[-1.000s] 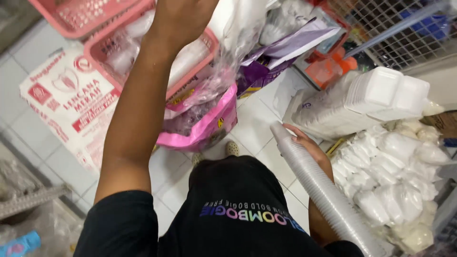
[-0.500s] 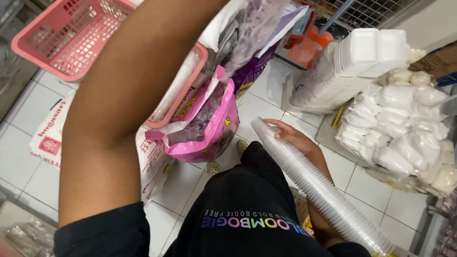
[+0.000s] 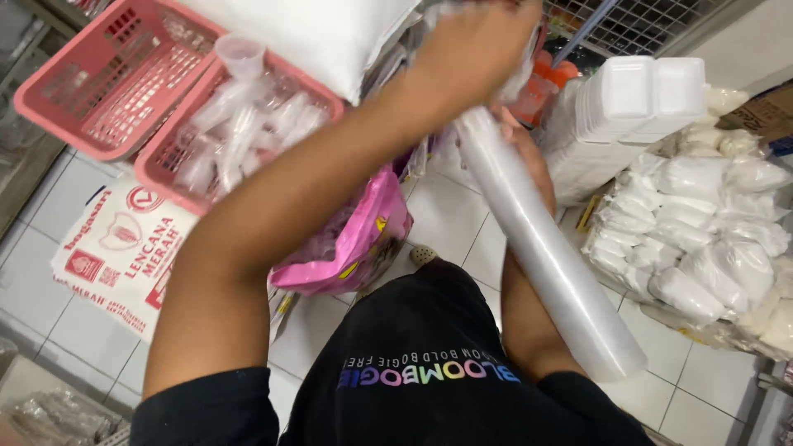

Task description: The person removes plastic cups from a pink bag and places them into a pink basket before taking stacks of cups from a shelf and putting them into the pink bag.

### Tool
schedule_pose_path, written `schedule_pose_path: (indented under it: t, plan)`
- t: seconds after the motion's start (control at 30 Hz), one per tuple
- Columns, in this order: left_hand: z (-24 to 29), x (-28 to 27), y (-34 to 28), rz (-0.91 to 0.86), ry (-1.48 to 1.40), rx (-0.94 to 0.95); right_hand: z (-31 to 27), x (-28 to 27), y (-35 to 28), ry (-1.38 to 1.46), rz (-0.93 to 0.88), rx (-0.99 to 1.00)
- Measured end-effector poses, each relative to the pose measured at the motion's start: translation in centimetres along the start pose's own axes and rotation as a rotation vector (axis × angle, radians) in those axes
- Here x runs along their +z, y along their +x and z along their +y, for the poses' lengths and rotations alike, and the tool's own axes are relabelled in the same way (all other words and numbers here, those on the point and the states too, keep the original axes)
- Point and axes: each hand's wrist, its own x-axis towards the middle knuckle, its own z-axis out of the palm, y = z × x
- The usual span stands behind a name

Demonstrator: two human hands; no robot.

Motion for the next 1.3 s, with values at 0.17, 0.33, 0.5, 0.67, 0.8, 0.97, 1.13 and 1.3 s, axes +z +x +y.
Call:
schedule_pose_path:
  t: [0.17,0.33,0.5,0.67,0.8,0.97,1.13,1.3]
  plan:
    - [6.8,4.6,-3.1,-0.275,-0.603,-0.320,-1.7,-4.0,5.9,0.121,0.011,-0.039]
    - [13.1,10.6,-4.5,-0.300,-0.846,-0.395,-0.1,-10.4,8.2,0.117,0.080,0.044]
    - [16.6,13.0,-6.2,-0.261,-1.195,-0.476,2.2,-20.4,10.3,-0.057,0.251,0.204]
    - [16.9,14.3,-6.8,-0.139,-1.259,-0.709,3.9,-30.0,13.3,-0.308,0.449,0.330]
    - [16.1,15.8,-6.1,-0.085,-1.598,-1.326,7.9,-36.3,17.6,-0.548,0.504,0.394]
    - [16.2,18.7,-7.6,0.174,-1.676,-1.433,11.2,-38.2,17.1,-0.814,0.530,0.356]
    - [15.6,18.4,-12.4,0.259,-1.374,-1.560,13.3,-37.5,17.7,-1.010,0.535,0.284]
    - [15.7,16.0,-16.8,0.266,-1.149,-1.428,14.9,-36.3,16.3,-1.186,0.593,0.188]
